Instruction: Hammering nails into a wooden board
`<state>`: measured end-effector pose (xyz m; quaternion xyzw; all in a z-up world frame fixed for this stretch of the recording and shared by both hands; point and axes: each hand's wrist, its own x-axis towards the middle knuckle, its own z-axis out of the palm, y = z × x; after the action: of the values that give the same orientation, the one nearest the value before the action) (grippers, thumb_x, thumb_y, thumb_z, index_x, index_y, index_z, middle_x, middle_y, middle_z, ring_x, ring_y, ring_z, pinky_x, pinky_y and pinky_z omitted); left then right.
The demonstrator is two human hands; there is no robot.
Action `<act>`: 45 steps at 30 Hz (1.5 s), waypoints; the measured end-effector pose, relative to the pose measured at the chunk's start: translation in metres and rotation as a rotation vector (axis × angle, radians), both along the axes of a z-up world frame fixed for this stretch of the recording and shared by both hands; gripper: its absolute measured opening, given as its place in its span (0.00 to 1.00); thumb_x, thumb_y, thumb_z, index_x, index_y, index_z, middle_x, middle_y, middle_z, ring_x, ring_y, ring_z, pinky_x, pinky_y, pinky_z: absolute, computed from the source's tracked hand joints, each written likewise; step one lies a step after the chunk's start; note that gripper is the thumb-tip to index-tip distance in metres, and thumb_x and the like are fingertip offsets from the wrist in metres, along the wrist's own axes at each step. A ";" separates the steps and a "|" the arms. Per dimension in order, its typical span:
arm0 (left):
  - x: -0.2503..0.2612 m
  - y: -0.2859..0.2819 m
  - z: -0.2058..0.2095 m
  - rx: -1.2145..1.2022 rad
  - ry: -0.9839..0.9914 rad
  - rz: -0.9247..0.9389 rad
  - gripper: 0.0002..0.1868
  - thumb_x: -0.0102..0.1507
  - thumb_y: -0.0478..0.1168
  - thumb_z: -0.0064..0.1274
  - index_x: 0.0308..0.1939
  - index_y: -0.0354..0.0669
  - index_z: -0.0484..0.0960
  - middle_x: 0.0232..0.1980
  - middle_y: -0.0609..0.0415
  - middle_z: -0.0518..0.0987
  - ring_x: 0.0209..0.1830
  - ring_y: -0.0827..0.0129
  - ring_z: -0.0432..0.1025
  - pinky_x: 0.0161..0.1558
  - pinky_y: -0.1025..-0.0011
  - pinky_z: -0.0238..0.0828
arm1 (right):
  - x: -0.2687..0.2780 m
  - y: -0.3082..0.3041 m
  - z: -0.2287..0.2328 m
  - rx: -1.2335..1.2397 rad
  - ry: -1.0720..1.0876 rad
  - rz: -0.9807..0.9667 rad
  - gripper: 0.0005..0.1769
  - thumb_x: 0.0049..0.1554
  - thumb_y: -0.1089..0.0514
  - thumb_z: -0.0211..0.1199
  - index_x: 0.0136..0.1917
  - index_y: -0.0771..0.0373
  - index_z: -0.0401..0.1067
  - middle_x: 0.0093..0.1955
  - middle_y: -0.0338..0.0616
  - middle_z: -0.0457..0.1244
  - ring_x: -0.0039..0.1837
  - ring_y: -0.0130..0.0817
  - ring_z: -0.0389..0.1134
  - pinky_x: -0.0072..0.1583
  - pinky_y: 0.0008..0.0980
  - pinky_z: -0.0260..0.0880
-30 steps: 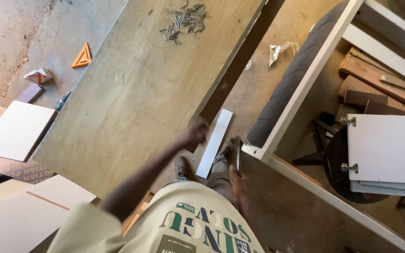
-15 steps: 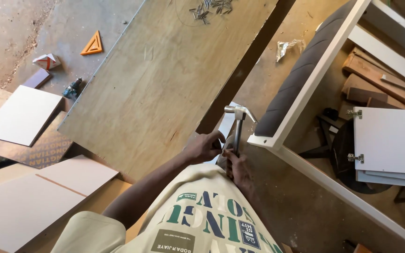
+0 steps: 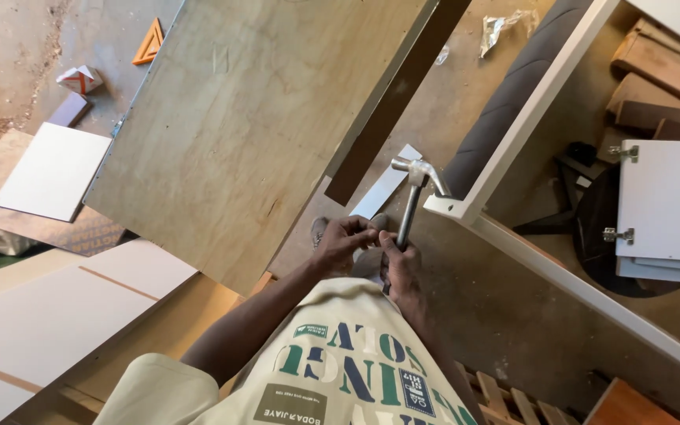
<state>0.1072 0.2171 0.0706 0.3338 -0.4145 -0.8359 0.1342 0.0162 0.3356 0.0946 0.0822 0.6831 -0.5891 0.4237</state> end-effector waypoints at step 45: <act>0.000 -0.177 -0.080 -1.552 -0.042 0.058 0.04 0.63 0.44 0.60 0.35 0.53 0.83 0.46 0.57 0.76 0.54 0.56 0.70 0.55 0.57 0.67 | 0.089 -0.089 0.023 0.325 0.502 0.220 0.46 0.59 0.12 0.37 0.29 0.53 0.64 0.26 0.45 0.61 0.38 0.44 0.67 0.52 0.43 0.67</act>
<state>0.1067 0.0399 -0.0097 0.1708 -0.8748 -0.2959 0.3436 0.1053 0.2467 0.1174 -0.0732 0.8562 -0.4249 0.2844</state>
